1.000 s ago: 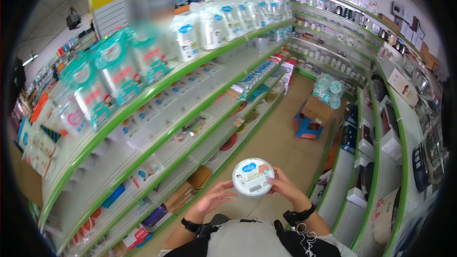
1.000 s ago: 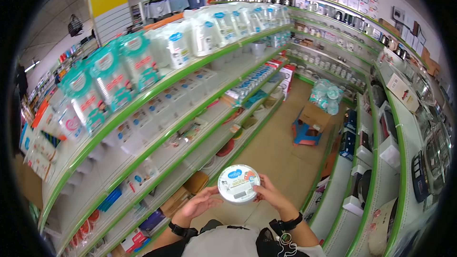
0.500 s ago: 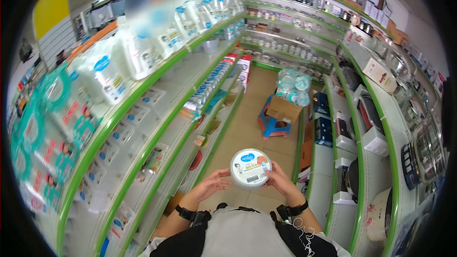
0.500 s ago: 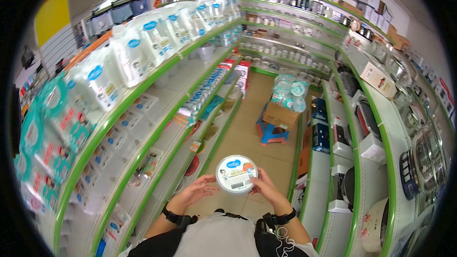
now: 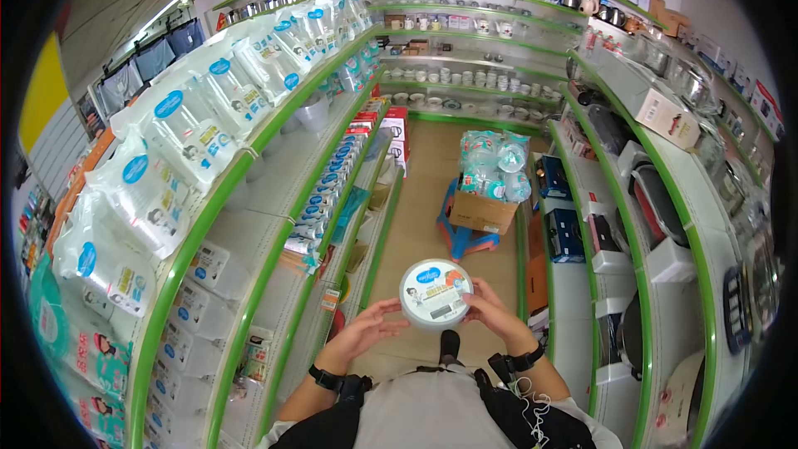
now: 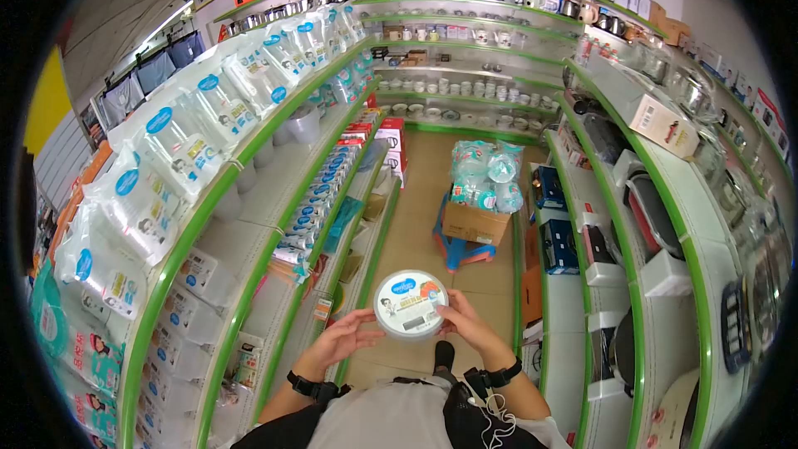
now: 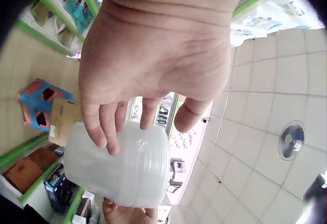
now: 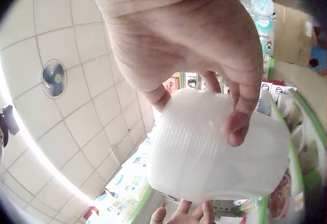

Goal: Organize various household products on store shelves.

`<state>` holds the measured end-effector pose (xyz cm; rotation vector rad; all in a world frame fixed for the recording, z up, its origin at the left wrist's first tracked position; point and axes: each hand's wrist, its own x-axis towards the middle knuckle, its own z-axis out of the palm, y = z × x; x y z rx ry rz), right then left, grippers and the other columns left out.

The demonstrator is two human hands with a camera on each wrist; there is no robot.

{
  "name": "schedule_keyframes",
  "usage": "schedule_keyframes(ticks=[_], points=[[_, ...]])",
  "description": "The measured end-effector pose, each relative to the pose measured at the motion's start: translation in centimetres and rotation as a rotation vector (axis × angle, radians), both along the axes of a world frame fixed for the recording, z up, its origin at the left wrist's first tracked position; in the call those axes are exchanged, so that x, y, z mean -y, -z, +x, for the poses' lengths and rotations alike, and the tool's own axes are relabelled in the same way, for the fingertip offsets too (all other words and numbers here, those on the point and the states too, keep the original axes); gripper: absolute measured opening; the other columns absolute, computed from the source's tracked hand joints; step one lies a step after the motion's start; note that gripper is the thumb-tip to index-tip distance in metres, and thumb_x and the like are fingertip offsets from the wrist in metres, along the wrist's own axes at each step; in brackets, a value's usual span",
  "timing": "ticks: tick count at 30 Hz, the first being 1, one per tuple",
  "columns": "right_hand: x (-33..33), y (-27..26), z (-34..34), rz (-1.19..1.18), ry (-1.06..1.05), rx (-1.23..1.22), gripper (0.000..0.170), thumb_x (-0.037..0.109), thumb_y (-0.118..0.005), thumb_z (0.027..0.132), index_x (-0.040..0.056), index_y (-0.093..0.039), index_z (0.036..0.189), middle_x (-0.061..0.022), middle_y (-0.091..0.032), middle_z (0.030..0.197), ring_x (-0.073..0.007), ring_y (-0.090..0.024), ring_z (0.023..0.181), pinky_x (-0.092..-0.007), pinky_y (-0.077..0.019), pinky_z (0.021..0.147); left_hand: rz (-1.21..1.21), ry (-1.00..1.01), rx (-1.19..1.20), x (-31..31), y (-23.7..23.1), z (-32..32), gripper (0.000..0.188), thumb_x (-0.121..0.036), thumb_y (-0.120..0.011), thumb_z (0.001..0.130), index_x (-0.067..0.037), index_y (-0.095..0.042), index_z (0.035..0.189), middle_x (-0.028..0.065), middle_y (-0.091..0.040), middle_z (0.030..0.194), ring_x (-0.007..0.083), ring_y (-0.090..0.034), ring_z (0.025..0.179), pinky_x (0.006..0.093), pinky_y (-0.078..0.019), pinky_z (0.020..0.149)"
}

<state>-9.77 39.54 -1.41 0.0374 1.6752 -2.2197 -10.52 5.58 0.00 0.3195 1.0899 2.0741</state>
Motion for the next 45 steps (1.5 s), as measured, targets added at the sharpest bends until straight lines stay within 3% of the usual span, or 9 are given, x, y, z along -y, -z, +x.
schedule_keyframes(ticks=[8, 15, 20, 23, 30, 35, 39, 43, 45], points=[[-3.7, -1.1, -18.4, -0.052, -0.074, -0.124, 0.061, 0.027, -0.063, 0.102, 0.0107, -0.038, 0.155, -0.0093, -0.055, 0.135, -0.0177, -0.063, 0.106, -0.0317, -0.059, 0.081, 0.0, -0.332, -0.025, -6.7, -3.0, -11.7, 0.064, -0.025, -0.058, 0.098, -0.005, -0.036, 0.155, 0.0121, -0.038, 0.158, 0.0379, -0.051, 0.136, 0.0441, -0.0456, 0.109], [-1.7, -3.5, -31.8, 0.005, -0.256, -0.159, 0.058, 0.027, -0.064, 0.102, 0.0098, -0.04, 0.152, -0.0095, -0.053, 0.137, -0.0163, -0.062, 0.104, -0.0303, -0.0561, 0.08, -0.006, -0.52, -0.074, -6.8, -5.6, -19.0, 0.07, -0.026, -0.06, 0.097, -0.007, -0.032, 0.158, 0.0107, -0.034, 0.161, 0.0384, -0.051, 0.136, 0.0446, -0.0433, 0.109], [3.9, -3.8, -39.4, -0.086, -0.269, -0.232, 0.046, 0.028, -0.065, 0.101, 0.0062, -0.046, 0.137, -0.0092, -0.053, 0.133, -0.0153, -0.062, 0.102, -0.0297, -0.0549, 0.079, -0.032, -0.667, -0.099, -3.2, -5.9, -24.2, 0.072, -0.029, -0.064, 0.093, -0.007, -0.036, 0.156, 0.0113, -0.041, 0.156, 0.0339, -0.056, 0.129, 0.0435, -0.0478, 0.105], [9.8, -3.6, -47.8, -0.138, -0.3, -0.254, 0.045, 0.028, -0.066, 0.101, 0.0047, -0.047, 0.134, -0.0104, -0.054, 0.134, -0.015, -0.061, 0.102, -0.0297, -0.0544, 0.078, -0.05, -0.768, -0.124, 0.6, -7.0, -30.8, 0.072, -0.029, -0.064, 0.092, -0.008, -0.036, 0.156, 0.0106, -0.041, 0.156, 0.0317, -0.056, 0.128, 0.0429, -0.0481, 0.104], [19.5, -5.5, -59.8, -0.152, -0.257, -0.396, 0.055, 0.034, -0.071, 0.097, 0.0007, -0.046, 0.132, -0.0125, -0.058, 0.127, -0.0159, -0.063, 0.09, -0.0313, -0.0542, 0.074, -0.195, -0.86, -0.153, 6.5, -10.0, -41.4, 0.067, -0.026, -0.062, 0.094, -0.01, -0.036, 0.154, 0.0098, -0.044, 0.151, 0.0335, -0.056, 0.128, 0.0433, -0.0493, 0.102], [24.3, -6.5, -66.5, -0.171, -0.231, -0.295, 0.059, 0.037, -0.073, 0.093, -0.001, -0.047, 0.131, -0.014, -0.059, 0.124, -0.0174, -0.063, 0.088, -0.0311, -0.0543, 0.069, -0.273, -1.014, -0.109, 10.1, -10.5, -48.4, 0.065, -0.025, -0.058, 0.097, -0.013, -0.032, 0.155, 0.0107, -0.038, 0.148, 0.0359, -0.054, 0.13, 0.0441, -0.0487, 0.101], [30.4, -4.8, -73.9, -0.077, -0.336, -0.323, 0.067, 0.038, -0.076, 0.088, -0.006, -0.049, 0.13, -0.0171, -0.064, 0.113, -0.02, -0.066, 0.082, -0.0334, -0.0553, 0.063, -0.324, -1.108, -0.055, 11.8, -9.8, -52.9, 0.067, -0.023, -0.058, 0.098, -0.015, -0.029, 0.157, 0.0082, -0.037, 0.148, 0.0368, -0.052, 0.13, 0.0477, -0.0478, 0.102], [35.1, -2.3, -78.7, -0.022, -0.409, -0.279, 0.06, 0.037, -0.076, 0.085, -0.0064, -0.056, 0.121, -0.0159, -0.068, 0.095, -0.022, -0.068, 0.073, -0.0361, -0.0561, 0.06, -0.365, -1.233, 0.018, 14.2, -7.8, -56.8, 0.06, -0.024, -0.061, 0.097, -0.013, -0.037, 0.151, 0.0104, -0.042, 0.141, 0.0377, -0.052, 0.128, 0.0523, -0.0506, 0.099], [35.2, -3.0, -79.4, -0.04, -0.359, -0.319, 0.046, 0.033, -0.075, 0.086, -0.0046, -0.062, 0.108, -0.0142, -0.068, 0.09, -0.0215, -0.065, 0.067, -0.0353, -0.0529, 0.054, -0.29, -1.304, 0.024, 15.1, -6.1, -58.4, 0.061, -0.024, -0.062, 0.096, -0.011, -0.037, 0.15, 0.0112, -0.04, 0.142, 0.0394, -0.052, 0.128, 0.0524, -0.0507, 0.102]])
